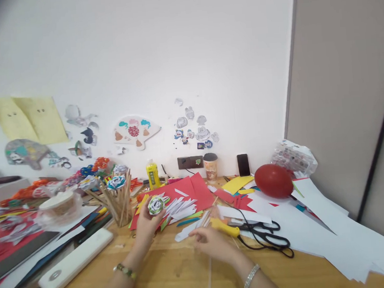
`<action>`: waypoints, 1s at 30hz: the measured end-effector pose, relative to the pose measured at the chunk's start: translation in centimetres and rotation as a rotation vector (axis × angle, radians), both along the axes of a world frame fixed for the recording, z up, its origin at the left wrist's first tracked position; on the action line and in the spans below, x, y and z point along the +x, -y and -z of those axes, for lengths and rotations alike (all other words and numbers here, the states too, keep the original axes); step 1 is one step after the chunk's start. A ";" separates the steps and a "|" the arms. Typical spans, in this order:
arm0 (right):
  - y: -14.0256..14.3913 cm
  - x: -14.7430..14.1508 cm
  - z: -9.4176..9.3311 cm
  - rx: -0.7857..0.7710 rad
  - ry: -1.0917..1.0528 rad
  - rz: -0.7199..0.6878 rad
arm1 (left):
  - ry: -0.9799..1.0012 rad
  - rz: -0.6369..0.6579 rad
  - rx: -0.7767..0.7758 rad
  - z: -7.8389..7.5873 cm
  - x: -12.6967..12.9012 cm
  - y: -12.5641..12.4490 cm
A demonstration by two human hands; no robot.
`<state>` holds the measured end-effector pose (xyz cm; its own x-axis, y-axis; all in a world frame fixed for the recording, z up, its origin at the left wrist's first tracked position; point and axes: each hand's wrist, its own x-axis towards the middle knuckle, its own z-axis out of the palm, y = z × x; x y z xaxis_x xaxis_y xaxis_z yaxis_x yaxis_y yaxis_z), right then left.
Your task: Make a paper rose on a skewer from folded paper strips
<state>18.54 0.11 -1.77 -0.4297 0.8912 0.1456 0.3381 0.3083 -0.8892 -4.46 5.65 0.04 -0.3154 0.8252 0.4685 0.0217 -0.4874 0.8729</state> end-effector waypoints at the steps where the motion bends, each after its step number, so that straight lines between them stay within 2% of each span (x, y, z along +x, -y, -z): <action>1: 0.1 -0.1 0.1 0.017 0.032 0.003 | 0.082 0.028 -0.017 -0.1 -0.1 -0.1; 3: 0.1 -0.3 0.4 0.041 0.068 0.000 | 0.161 0.066 -0.024 -0.1 -0.2 -0.3; 8: -0.1 -0.4 1.5 0.062 0.067 -0.045 | 0.206 0.209 -0.033 -0.4 -0.4 0.2; 13: -0.1 -0.5 1.6 0.067 0.090 -0.066 | 0.323 0.448 -0.109 -1.3 -0.1 1.7; 16: -0.2 -0.6 1.5 0.069 0.067 -0.046 | 0.344 0.496 -0.126 -1.7 0.2 2.4; 20: -0.6 -0.8 1.1 0.077 -0.103 0.050 | 0.278 0.517 -0.136 -1.5 1.1 2.7; 24: -0.8 -1.2 0.6 0.072 -0.321 0.138 | 0.123 0.516 -0.168 -0.3 2.8 3.0; 30: -0.1 -2.0 0.4 0.025 -0.491 0.101 | -0.040 0.705 -0.238 0.6 5.0 4.8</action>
<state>16.56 0.24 -2.21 -0.2168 0.9186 0.3305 -0.0892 0.3185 -0.9437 0.59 0.89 -0.58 0.3396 0.9061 0.2523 -0.1927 -0.1956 0.9616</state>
